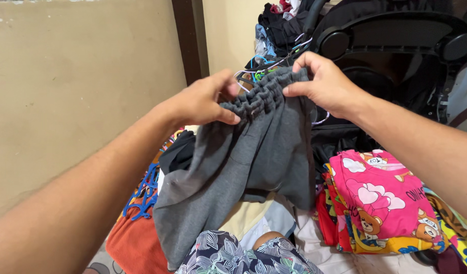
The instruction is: The person removes children's shorts from hangers, folds each pair by hand, and stacks them on a growing pile. They handle multiple pairs with different patterns and colors, including red, zigzag, and cartoon prints.
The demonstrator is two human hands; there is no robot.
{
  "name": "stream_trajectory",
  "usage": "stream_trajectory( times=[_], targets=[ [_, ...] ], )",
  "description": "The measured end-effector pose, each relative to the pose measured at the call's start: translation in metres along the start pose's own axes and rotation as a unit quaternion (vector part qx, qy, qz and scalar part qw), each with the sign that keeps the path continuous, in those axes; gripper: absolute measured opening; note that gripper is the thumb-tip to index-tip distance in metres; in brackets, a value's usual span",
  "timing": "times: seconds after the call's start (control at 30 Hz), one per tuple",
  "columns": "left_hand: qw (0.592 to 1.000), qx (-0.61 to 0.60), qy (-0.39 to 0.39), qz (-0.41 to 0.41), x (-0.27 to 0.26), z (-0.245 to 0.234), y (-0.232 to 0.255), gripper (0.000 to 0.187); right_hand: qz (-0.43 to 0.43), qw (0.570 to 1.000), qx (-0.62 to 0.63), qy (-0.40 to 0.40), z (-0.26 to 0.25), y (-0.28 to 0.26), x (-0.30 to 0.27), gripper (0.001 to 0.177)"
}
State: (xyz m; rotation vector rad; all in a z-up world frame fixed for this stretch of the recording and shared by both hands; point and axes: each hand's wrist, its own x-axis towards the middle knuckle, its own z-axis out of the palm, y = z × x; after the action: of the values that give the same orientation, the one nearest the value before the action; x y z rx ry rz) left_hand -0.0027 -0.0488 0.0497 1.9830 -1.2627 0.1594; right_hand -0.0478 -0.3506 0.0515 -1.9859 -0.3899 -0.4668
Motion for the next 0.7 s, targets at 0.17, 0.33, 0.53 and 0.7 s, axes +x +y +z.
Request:
stream_trajectory(
  times=[0.17,0.33,0.53,0.7],
  targets=[
    [0.971,0.140,-0.152,0.118,0.014,0.010,-0.001,0.046,-0.027,0.999,-0.009,0.013,0.003,-0.009,0.001,0.037],
    [0.957,0.228,-0.111,-0.140,0.028,0.017,-0.008,0.065,0.003,0.999,-0.023,0.027,0.003,-0.002,-0.010,0.037],
    [0.925,-0.147,0.026,-0.350,0.044,0.029,0.003,0.034,-0.040,0.995,0.006,0.088,0.035,-0.003,-0.024,0.052],
    [0.876,-0.278,0.161,-0.360,0.063,0.026,0.025,0.046,-0.083,0.986,0.145,-0.007,0.068,-0.021,-0.034,0.084]
  ],
)
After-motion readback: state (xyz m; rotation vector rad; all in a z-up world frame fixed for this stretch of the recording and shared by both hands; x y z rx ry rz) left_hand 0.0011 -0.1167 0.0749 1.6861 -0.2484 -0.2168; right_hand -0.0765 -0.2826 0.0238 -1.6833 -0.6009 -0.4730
